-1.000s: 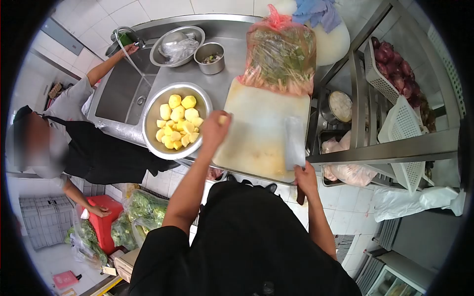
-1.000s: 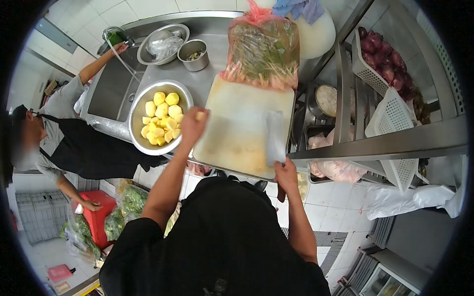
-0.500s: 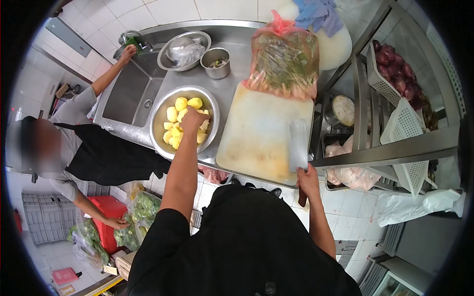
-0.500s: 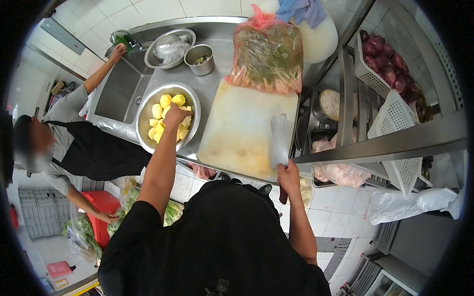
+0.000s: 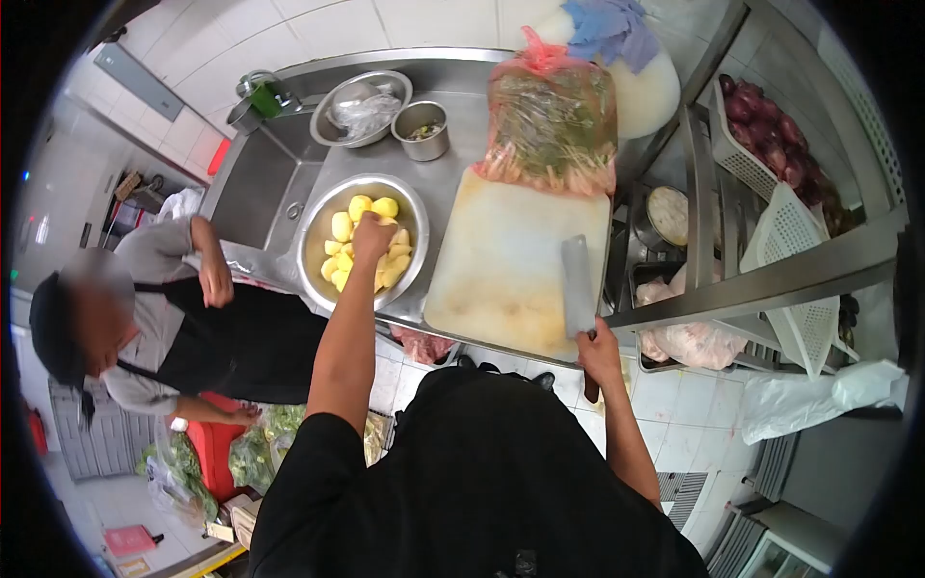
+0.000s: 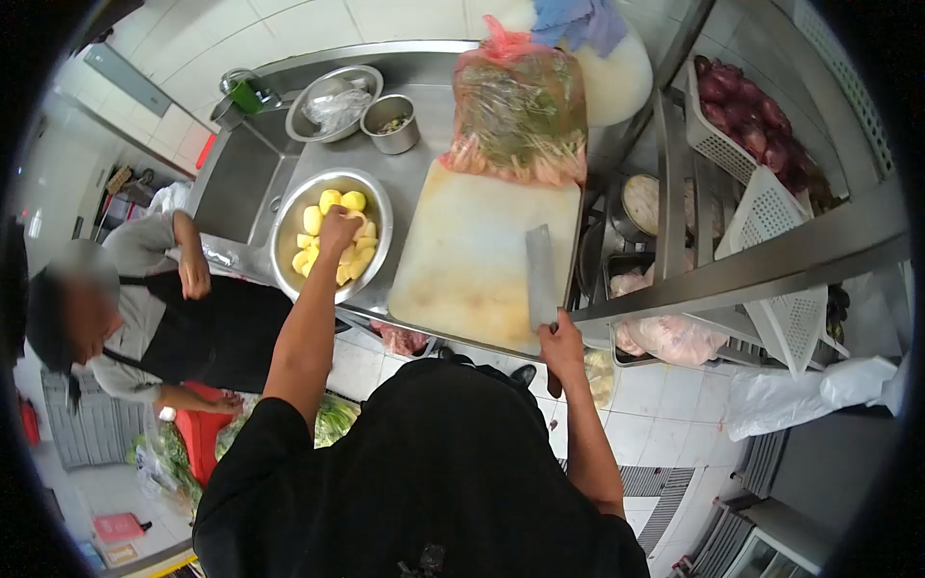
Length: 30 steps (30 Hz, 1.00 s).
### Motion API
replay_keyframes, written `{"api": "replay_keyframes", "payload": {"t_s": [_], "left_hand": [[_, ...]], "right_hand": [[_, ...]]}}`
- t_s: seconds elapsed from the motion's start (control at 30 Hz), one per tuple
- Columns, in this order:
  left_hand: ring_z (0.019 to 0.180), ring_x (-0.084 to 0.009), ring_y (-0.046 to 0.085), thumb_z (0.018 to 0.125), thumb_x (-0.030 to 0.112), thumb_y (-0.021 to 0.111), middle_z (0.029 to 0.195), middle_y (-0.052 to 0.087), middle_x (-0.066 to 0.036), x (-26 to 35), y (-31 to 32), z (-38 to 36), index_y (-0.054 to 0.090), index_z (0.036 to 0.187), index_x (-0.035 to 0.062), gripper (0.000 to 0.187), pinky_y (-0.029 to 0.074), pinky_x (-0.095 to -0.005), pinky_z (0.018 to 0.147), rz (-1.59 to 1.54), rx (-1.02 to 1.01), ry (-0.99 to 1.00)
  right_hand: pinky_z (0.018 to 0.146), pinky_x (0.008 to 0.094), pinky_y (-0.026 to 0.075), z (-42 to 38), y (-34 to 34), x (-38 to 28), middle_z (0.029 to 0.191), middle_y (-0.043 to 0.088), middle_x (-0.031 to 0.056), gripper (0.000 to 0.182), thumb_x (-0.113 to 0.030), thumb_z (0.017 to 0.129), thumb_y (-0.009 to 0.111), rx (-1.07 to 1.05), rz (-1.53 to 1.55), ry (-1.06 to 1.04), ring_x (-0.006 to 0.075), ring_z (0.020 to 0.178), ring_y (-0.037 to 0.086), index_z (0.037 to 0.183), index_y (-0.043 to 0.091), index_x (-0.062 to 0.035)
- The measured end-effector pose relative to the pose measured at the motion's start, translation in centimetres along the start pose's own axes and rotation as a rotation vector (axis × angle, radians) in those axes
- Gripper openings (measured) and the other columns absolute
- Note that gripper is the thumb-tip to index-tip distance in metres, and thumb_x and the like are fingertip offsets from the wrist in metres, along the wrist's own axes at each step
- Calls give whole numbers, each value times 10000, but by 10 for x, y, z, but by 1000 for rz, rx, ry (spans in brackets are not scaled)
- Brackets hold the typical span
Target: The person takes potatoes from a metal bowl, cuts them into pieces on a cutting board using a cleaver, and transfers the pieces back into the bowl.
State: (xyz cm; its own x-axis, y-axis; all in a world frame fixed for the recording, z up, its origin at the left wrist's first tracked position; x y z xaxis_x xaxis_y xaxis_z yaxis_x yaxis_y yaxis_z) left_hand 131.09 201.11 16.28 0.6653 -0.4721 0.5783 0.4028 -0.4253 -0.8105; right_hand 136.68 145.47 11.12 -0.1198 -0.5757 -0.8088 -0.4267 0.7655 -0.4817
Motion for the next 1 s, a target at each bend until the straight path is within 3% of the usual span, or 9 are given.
{"api": "replay_keyframes", "payload": {"t_s": [0.03, 0.1, 0.13, 0.23, 0.33, 0.4, 0.53, 0.6, 1.0], "left_hand": [[941, -339, 709, 793, 286, 751, 1039, 716, -226, 15, -17, -8, 616, 1219, 21, 519, 540, -428, 850, 3, 117, 21], [964, -300, 709, 826, 255, 718, 1071, 722, -221, 23, -8, -8, 633, 1271, 29, 506, 545, -392, 835, -339, 85, 100], [953, -280, 706, 842, 230, 706, 1084, 724, -204, 47, 6, -22, 640, 1273, 23, 482, 544, -376, 826, -442, -14, 195], [910, -243, 697, 891, 161, 659, 1145, 723, -152, 117, 79, -97, 655, 1260, 8, 398, 540, -331, 803, -580, -313, 407], [929, -272, 690, 911, 182, 667, 1135, 715, -130, 133, 141, -165, 658, 1272, 40, 389, 544, -344, 822, -470, -485, 399], [989, -305, 665, 916, 198, 681, 1174, 681, -134, 151, 141, -196, 638, 1310, 73, 415, 541, -377, 866, -141, -237, 788], [1049, -328, 634, 897, 189, 710, 1192, 642, -147, 148, 115, -206, 619, 1288, 70, 418, 532, -404, 918, -267, -88, 740], [1067, -326, 635, 877, 151, 723, 1206, 619, -151, 131, 121, -201, 606, 1231, 46, 387, 531, -401, 939, -416, -284, 484], [975, -305, 667, 858, 75, 747, 1123, 647, -140, 120, 113, -207, 663, 1125, 5, 288, 564, -368, 867, -496, -141, 590]], "right_hand": [[673, 476, 547, -4, -8, -8, 828, 701, 237, 336, -167, 912, 577, 55, -108, -67, 387, 691, 706, 1217, 600, -29], [732, 511, 536, -18, -20, -21, 878, 701, 256, 357, -185, 915, 568, 47, -85, 3, 434, 786, 691, 1245, 586, -51], [791, 547, 524, -24, -22, -28, 929, 701, 275, 378, -203, 917, 559, 17, -64, 53, 481, 881, 676, 1272, 571, -73], [846, 568, 504, -18, -22, -30, 959, 707, 264, 396, -244, 932, 552, 0, -230, 22, 491, 959, 654, 1293, 560, -83], [863, 571, 497, -19, -28, -68, 974, 704, 267, 371, -275, 943, 559, 25, -353, -21, 476, 971, 658, 1257, 579, -78], [819, 572, 506, -23, -27, -79, 915, 705, 261, 342, -298, 955, 567, 75, -383, -63, 476, 914, 668, 1197, 592, -58], [710, 560, 527, -30, -8, -106, 768, 701, 227, 328, -311, 967, 565, 111, -416, -154, 475, 753, 676, 1111, 574, -17], [710, 561, 528, -25, 8, -114, 766, 699, 231, 310, -299, 968, 558, 61, -449, -192, 466, 756, 681, 1090, 571, -15], [660, 546, 528, -20, 46, -162, 702, 676, 213, 175, -186, 951, 558, -13, -552, -389, 432, 678, 676, 994, 564, -16]]}}
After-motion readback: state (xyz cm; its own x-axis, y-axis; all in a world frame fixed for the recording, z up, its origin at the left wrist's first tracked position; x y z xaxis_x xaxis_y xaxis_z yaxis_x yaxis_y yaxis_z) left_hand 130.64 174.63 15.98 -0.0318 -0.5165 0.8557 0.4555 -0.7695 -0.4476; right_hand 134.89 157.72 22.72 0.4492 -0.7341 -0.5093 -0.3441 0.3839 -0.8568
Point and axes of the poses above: each hand's wrist, its own z-axis towards the middle knuckle, its own y-axis out of the palm, x = y × z, the point moved 10 cm from there along z, towards the middle knuckle
